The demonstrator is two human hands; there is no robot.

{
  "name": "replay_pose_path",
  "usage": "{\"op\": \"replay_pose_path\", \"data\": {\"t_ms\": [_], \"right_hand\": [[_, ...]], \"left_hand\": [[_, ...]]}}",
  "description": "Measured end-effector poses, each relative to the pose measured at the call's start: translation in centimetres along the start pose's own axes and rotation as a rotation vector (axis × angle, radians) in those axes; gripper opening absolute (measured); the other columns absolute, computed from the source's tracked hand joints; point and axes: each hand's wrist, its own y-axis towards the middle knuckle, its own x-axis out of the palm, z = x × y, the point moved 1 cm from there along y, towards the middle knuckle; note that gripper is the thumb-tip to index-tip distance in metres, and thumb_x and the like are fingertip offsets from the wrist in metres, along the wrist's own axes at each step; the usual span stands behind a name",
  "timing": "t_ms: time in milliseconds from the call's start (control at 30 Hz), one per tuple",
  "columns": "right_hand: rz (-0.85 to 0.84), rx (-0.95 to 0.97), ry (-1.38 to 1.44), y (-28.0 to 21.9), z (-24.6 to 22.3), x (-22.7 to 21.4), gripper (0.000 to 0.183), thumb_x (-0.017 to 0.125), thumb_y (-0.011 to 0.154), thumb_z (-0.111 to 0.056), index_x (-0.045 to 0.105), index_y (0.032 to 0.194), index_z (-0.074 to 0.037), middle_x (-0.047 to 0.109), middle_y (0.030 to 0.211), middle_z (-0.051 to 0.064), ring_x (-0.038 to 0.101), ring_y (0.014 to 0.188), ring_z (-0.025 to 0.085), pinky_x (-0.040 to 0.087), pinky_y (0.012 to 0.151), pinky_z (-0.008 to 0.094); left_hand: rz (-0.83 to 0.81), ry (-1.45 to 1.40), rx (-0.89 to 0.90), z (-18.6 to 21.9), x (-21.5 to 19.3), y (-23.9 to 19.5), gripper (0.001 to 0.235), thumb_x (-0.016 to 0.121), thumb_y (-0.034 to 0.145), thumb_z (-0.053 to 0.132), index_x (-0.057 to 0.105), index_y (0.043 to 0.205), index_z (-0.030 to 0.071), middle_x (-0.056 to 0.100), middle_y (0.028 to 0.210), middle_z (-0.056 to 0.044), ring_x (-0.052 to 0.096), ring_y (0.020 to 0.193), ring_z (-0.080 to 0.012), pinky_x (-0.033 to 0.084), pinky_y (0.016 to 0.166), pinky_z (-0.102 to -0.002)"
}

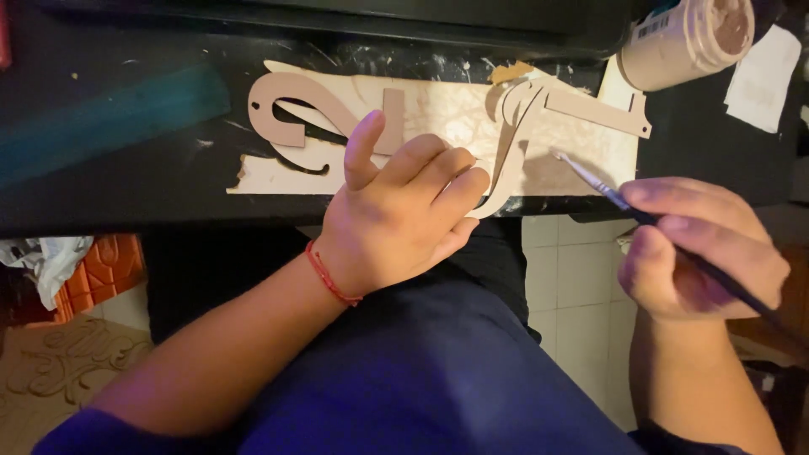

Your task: Applying a white substance, likely paint or glue, to decorative wooden cutouts using a paintbrush at a design station.

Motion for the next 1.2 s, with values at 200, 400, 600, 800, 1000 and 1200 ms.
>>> {"op": "replay_pose_path", "data": {"t_ms": [200,400,600,800,1000,1200], "right_hand": [[-0.185,0.123,-0.068,1.6,-1.5,1.8,0.008,0.060,0.095,0.010,0.052,0.096,0.012,0.064,0.092,0.038,0.071,0.083,0.046,0.062,0.077,0.048],[-0.271,0.220,0.001,1.2,-2.5,1.7,0.007,0.062,0.091,0.008,0.055,0.092,0.009,0.065,0.095,0.035,0.071,0.084,0.042,0.062,0.077,0.045],[-0.179,0.354,0.144,-0.7,-2.5,0.1,0.005,0.061,0.086,0.006,0.057,0.086,0.010,0.065,0.091,0.032,0.073,0.083,0.040,0.067,0.075,0.041],[-0.179,0.255,0.010,1.4,-1.6,0.8,0.008,0.060,0.093,0.015,0.052,0.094,0.018,0.063,0.094,0.041,0.070,0.088,0.047,0.061,0.079,0.048],[-0.262,0.407,0.090,1.0,-3.3,1.2,0.010,0.060,0.092,0.005,0.050,0.092,0.007,0.066,0.095,0.034,0.073,0.089,0.041,0.064,0.078,0.041],[-0.090,0.325,0.176,-2.0,0.3,-1.3,0.007,0.058,0.096,0.007,0.052,0.097,0.010,0.065,0.095,0.031,0.074,0.086,0.037,0.066,0.069,0.032]], "left_hand": [[-0.015,-0.081,0.000,0.0,0.1,0.1,0.026,0.079,0.086,0.025,0.061,0.105,0.024,0.065,0.112,0.011,0.063,0.107,-0.0108,0.009,0.120,-0.046],[0.001,-0.065,-0.008,0.1,0.0,0.3,0.025,0.077,0.086,0.022,0.057,0.100,0.024,0.064,0.109,0.013,0.063,0.106,-0.0098,0.010,0.120,-0.044],[-0.006,-0.043,0.004,0.1,0.1,0.1,0.024,0.078,0.090,0.026,0.059,0.104,0.025,0.066,0.114,0.012,0.062,0.113,-0.0113,0.012,0.119,-0.046],[0.055,0.002,0.037,0.2,0.2,0.1,0.022,0.074,0.091,0.021,0.056,0.102,0.023,0.065,0.109,0.012,0.064,0.104,-0.0108,0.010,0.121,-0.043],[0.026,0.004,0.038,0.1,0.2,0.0,0.025,0.076,0.089,0.025,0.055,0.104,0.024,0.065,0.112,0.012,0.063,0.108,-0.0108,0.009,0.121,-0.044],[0.047,-0.007,0.050,0.2,0.2,0.1,0.023,0.078,0.092,0.023,0.058,0.103,0.024,0.067,0.112,0.011,0.066,0.109,-0.0120,0.009,0.122,-0.043]]}}
